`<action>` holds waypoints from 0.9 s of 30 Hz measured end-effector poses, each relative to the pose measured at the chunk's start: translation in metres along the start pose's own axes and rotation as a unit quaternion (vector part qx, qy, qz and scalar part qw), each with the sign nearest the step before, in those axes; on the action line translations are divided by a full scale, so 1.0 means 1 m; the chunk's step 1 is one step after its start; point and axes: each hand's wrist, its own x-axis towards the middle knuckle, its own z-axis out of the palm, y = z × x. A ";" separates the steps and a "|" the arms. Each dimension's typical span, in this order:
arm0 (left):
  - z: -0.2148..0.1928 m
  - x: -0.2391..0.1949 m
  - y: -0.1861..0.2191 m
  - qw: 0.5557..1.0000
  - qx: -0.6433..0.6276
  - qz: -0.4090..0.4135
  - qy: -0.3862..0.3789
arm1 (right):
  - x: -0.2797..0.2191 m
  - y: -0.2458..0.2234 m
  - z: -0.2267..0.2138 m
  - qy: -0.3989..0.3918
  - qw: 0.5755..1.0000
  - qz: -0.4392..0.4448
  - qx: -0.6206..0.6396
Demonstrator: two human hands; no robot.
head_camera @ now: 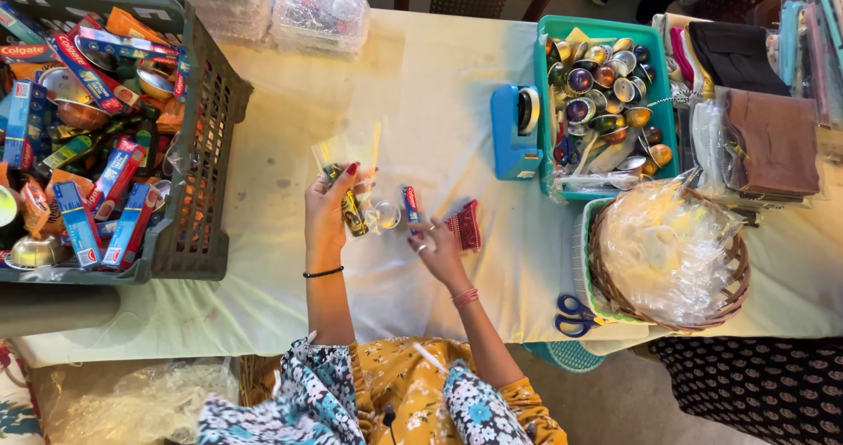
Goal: The person sits at a table and packs small items into a clear plastic bag. They pick up a tube of toothpaste, a small metal cup, and several red sachets from a crate and the table surface, placing them into the bag one by one.
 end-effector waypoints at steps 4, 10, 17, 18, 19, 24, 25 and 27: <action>0.001 0.001 0.001 1.000 -0.026 -0.001 -0.009 | -0.015 0.002 0.011 -0.003 0.969 -0.119 -0.216; -0.003 0.006 -0.011 0.999 0.010 0.031 -0.043 | -0.013 0.029 0.000 0.099 0.968 -0.083 -0.216; 0.003 0.005 -0.019 0.996 0.061 0.010 -0.058 | -0.004 0.040 -0.011 0.182 0.973 -0.025 -0.143; 0.000 0.005 -0.024 0.992 0.089 0.034 -0.079 | -0.002 0.040 -0.016 0.201 0.979 0.036 0.011; 0.001 0.004 -0.024 0.992 0.088 0.034 -0.078 | 0.001 0.033 -0.026 0.201 0.979 0.036 0.010; 0.010 0.000 -0.023 0.973 0.184 0.005 -0.142 | 0.011 0.005 -0.072 0.229 0.909 0.016 0.348; 0.013 -0.002 -0.022 0.972 0.184 0.006 -0.144 | 0.009 -0.016 -0.078 0.231 0.908 0.015 0.349; 0.018 -0.006 -0.020 0.961 0.232 0.000 -0.154 | 0.002 -0.057 -0.090 0.246 0.886 -0.030 0.391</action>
